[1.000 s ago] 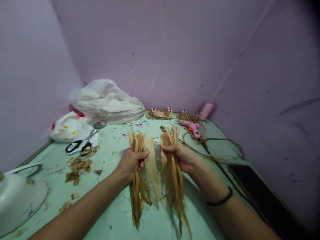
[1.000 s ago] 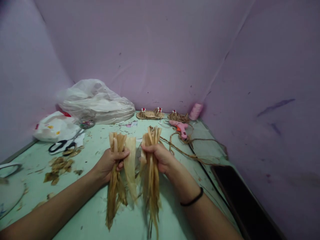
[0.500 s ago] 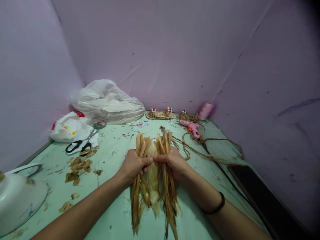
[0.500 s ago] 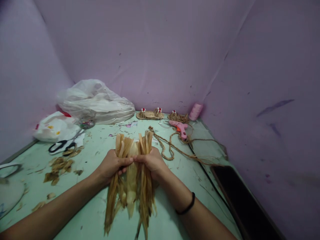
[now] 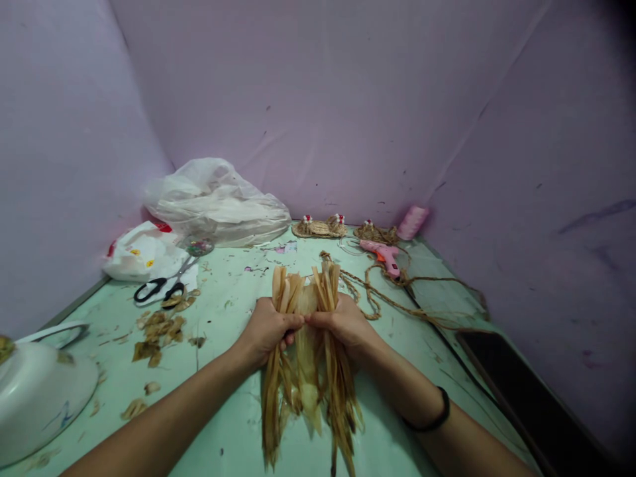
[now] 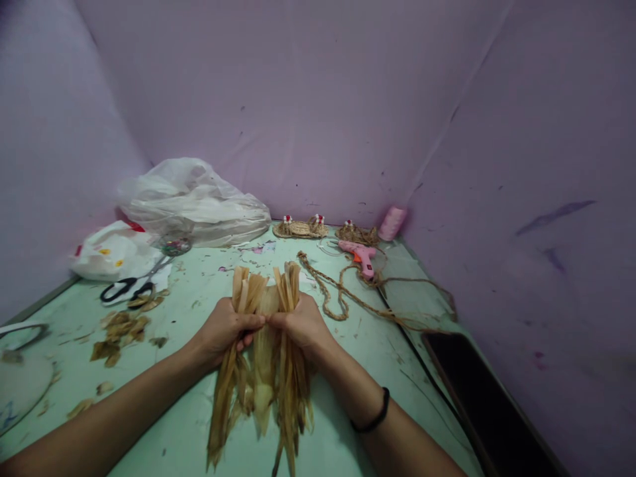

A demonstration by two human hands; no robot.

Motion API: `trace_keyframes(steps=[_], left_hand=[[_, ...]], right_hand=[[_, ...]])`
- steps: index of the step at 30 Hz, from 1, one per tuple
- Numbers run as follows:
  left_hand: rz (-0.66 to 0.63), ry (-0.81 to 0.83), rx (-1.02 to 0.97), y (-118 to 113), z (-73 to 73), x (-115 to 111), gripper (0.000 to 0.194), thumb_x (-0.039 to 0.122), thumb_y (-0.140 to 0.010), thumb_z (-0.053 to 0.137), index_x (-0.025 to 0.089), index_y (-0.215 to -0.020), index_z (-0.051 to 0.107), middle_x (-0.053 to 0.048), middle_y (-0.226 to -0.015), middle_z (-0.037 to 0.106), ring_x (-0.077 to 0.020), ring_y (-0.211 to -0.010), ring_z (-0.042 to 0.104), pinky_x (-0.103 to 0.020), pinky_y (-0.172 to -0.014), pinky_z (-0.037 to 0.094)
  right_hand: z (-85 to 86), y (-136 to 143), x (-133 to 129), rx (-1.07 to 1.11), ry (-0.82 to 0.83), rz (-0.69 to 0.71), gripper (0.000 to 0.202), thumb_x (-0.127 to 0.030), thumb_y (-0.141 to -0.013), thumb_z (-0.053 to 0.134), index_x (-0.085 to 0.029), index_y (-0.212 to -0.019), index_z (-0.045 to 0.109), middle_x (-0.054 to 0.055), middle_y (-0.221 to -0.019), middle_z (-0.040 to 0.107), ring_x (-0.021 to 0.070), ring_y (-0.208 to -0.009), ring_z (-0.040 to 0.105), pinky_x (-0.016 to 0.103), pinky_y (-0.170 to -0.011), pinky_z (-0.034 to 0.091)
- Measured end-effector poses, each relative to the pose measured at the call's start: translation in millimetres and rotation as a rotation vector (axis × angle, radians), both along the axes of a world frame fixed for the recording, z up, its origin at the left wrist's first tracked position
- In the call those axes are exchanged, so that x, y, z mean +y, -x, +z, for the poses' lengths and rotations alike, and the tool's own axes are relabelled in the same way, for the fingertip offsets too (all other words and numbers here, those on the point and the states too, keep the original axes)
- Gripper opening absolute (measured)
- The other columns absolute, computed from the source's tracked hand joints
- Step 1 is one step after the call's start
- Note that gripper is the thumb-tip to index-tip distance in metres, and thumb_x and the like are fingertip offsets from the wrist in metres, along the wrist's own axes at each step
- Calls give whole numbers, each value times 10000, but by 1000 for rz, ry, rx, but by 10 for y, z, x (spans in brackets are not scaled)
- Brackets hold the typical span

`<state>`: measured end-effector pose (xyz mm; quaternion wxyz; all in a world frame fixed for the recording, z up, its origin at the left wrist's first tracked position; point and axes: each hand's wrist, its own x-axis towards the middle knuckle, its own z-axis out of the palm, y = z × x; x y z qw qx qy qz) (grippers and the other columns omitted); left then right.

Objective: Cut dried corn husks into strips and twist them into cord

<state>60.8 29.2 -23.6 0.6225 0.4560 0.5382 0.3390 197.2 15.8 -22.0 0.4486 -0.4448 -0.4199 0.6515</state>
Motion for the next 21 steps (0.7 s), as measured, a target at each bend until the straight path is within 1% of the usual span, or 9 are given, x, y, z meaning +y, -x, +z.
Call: trace_keyframes(steps=[4,8,11,12,14,16,18,21], left_hand=[[-2,1,0,-2,-15,2,165,217,-534,607,143,-438,493,33,-285,421,-55,-246,331,-175,-279,219],[-4,-9,42,-7,-46,7,182,212,-548,601,143,-427,483,36,-290,416,-47,-249,324,-173,-284,219],[-9,-19,30,-8,-58,2,179,217,-546,605,140,-438,486,42,-294,411,-40,-253,313,-170,-285,207],[-12,-20,17,-8,-55,-1,181,226,-542,614,139,-444,489,43,-295,411,-38,-253,308,-170,-285,203],[-25,-25,-23,-7,-39,-9,191,251,-533,638,134,-466,502,44,-297,412,-35,-253,300,-169,-284,192],[-30,-21,-86,-2,-20,-12,204,272,-522,662,129,-497,518,46,-300,416,-31,-254,294,-166,-285,181],[-17,-1,-158,9,-8,-6,218,274,-506,684,127,-520,523,53,-299,412,-27,-256,290,-160,-287,170],[2,44,-233,35,-14,18,231,262,-486,706,125,-543,529,61,-303,403,-25,-264,295,-153,-285,166]], right_hand=[[24,61,-26,21,-37,27,134,-114,-564,567,-131,-665,653,10,-533,636,152,-495,582,255,-523,487],[35,123,-46,-11,-61,-8,165,-125,-560,540,-131,-682,650,8,-520,630,152,-481,578,258,-516,494],[-1,119,-34,-45,-54,-23,171,-123,-555,524,-130,-684,636,8,-528,631,155,-484,579,261,-511,491],[-21,108,-23,-77,-64,-60,170,-114,-544,524,-131,-678,629,5,-539,634,153,-490,577,256,-505,486],[-54,72,15,-189,-60,-185,152,-89,-509,526,-133,-631,604,-5,-528,620,141,-474,555,234,-465,458],[-52,13,69,-272,10,-300,103,-84,-492,521,-137,-566,568,-9,-473,583,128,-427,519,225,-418,423],[14,-88,135,-218,117,-346,64,-95,-497,523,-151,-527,528,-6,-421,547,132,-394,506,235,-398,418],[235,-373,220,18,214,-394,95,-83,-503,526,-168,-533,495,-1,-412,525,130,-402,516,232,-413,445]])
